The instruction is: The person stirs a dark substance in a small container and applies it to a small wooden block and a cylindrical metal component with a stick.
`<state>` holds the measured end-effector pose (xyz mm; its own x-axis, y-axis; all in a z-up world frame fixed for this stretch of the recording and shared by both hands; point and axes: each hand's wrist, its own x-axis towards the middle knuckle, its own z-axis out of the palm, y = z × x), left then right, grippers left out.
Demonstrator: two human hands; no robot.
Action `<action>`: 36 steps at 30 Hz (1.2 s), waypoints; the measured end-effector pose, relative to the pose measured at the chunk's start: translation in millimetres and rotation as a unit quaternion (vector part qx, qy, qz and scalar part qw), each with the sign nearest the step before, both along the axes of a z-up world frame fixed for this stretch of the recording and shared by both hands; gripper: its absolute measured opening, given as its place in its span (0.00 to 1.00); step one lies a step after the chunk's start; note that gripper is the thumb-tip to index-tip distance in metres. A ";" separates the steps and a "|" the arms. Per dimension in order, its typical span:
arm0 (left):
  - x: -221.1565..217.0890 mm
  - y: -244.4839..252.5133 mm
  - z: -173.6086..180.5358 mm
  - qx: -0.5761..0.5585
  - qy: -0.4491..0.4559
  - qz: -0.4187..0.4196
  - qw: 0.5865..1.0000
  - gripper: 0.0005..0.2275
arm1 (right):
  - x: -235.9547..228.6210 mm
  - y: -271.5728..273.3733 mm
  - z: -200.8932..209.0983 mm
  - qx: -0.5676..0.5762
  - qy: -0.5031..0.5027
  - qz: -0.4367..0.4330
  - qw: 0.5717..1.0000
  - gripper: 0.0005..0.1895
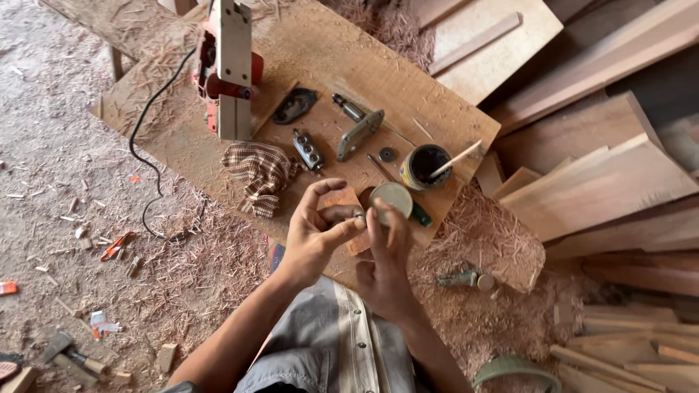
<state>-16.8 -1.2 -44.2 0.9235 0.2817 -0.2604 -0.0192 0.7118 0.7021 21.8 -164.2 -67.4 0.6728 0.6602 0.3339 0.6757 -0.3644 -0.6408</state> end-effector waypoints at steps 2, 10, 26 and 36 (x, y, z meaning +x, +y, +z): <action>-3.8 -1.9 -3.0 0.018 0.021 -0.022 0.999 0.27 | 3.7 6.0 3.6 0.010 0.024 -0.001 1.000 0.41; -7.7 3.8 1.9 0.056 0.022 -0.016 0.998 0.29 | 0.1 13.6 11.7 -0.012 0.006 -0.018 1.000 0.40; -5.7 2.6 15.3 0.057 0.026 -0.061 0.996 0.26 | 17.7 26.3 8.4 0.065 -0.011 -0.023 0.998 0.38; 15.7 36.2 20.4 0.078 0.077 -0.051 0.993 0.27 | 10.7 51.8 26.9 0.050 0.041 -0.068 0.996 0.41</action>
<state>-1.1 35.0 -23.8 0.9016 0.2372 -0.3616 0.1634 0.5874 0.7926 32.5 -112.4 -40.5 0.7817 0.5273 0.3330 0.5679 -0.3811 -0.7295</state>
